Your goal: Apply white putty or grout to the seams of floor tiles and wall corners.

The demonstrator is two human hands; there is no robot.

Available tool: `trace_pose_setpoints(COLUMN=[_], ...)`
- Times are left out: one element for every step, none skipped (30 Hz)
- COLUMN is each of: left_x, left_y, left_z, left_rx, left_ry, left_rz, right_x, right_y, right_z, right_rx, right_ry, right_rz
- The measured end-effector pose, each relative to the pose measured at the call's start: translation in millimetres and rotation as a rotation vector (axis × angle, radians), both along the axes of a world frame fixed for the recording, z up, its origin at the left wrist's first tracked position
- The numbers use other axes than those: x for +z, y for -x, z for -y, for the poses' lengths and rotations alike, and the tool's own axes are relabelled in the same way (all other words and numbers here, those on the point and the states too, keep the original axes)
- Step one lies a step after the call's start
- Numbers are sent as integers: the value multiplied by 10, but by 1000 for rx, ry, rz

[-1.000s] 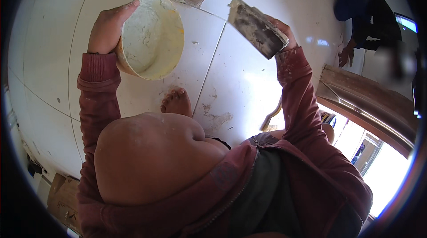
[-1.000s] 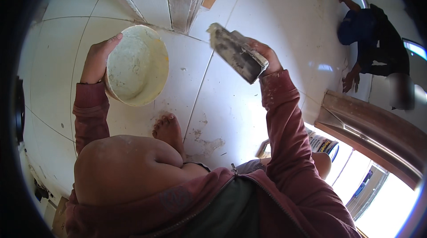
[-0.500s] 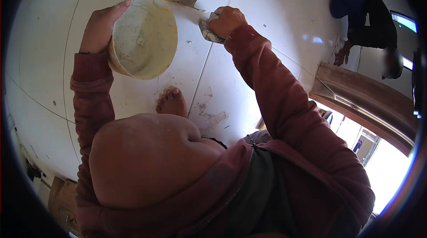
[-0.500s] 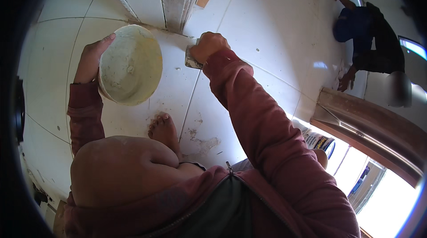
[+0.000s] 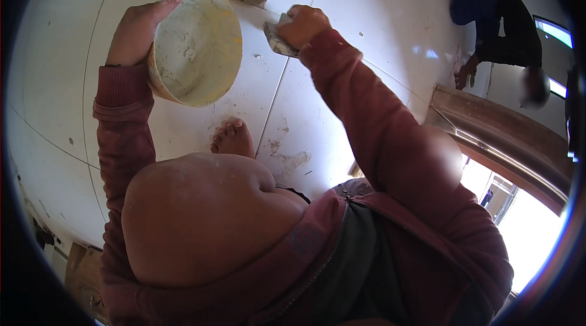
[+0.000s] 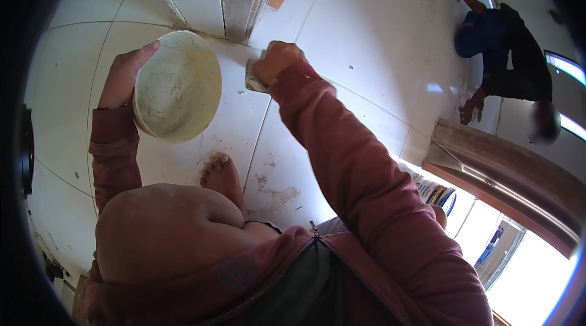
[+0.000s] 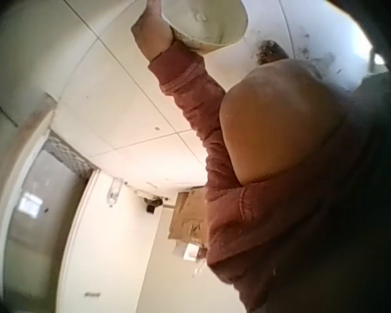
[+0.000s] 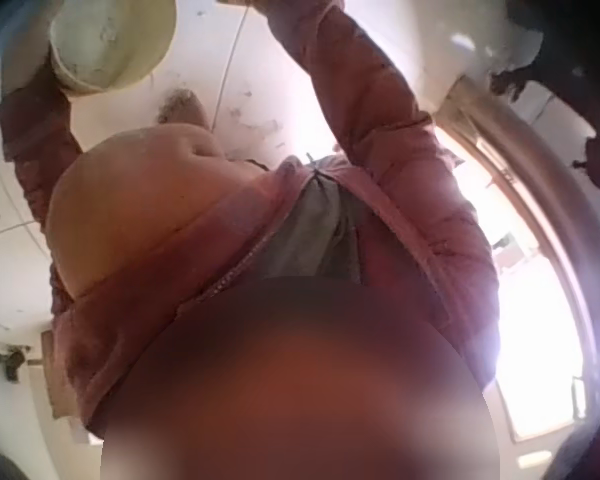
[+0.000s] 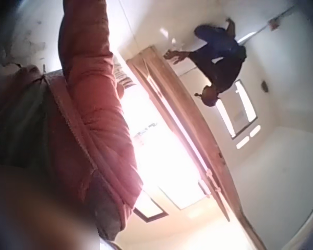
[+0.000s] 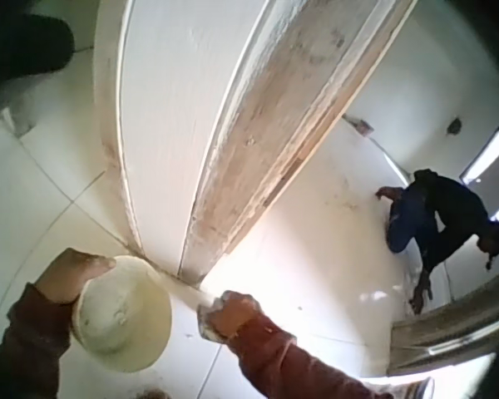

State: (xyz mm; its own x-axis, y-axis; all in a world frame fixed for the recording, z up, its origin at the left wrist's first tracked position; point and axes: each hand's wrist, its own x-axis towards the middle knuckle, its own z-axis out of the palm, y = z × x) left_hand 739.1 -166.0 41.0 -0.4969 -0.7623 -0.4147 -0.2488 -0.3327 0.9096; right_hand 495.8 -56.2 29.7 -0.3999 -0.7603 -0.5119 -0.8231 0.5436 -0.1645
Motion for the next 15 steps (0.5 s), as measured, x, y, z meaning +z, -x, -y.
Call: trace_pose_setpoints(left_x=[-14,-21,5,95,118,108,98,85,23,-56,-104,-57,-15,21,75], left_y=[-15,-12,-4,19,33,34,43,52,38,-8,-38,-14,1,13,35], left_z=[-7,-23,-32,-36,-56,-56,-38,-22,5,28,43,32,8,-6,2], left_rx=[6,11,21,31,34,28,40,50,49,19,-10,-11,8,27,31], left_ry=[44,85,78,-8,-98,-102,-100,-98,-98,-31,34,36,-19,-76,-75], left_rz=[18,35,41,5,-32,-32,-22,-13,-14,17,48,43,11,-21,-21], right_x=[8,-145,-53,40,119,183,193,34,-137,-83,-169,-193,-154,-113,-74], right_y=[111,378,564,708,661,577,498,408,304,147,180,383,542,640,821], right_z=[-24,-178,-183,-181,-88,-39,15,-21,-55,-72,-118,-120,-105,-135,-172], right_rx=[-1,456,575,546,-178,-132,-85,-42,4,1,22,278,536,460,542], right_ry=[-24,97,78,103,142,133,128,109,90,-25,-11,-47,-87,-70,55], right_rz=[-4,-258,-350,-287,70,41,12,-79,-168,-144,-95,-31,40,-111,-171])
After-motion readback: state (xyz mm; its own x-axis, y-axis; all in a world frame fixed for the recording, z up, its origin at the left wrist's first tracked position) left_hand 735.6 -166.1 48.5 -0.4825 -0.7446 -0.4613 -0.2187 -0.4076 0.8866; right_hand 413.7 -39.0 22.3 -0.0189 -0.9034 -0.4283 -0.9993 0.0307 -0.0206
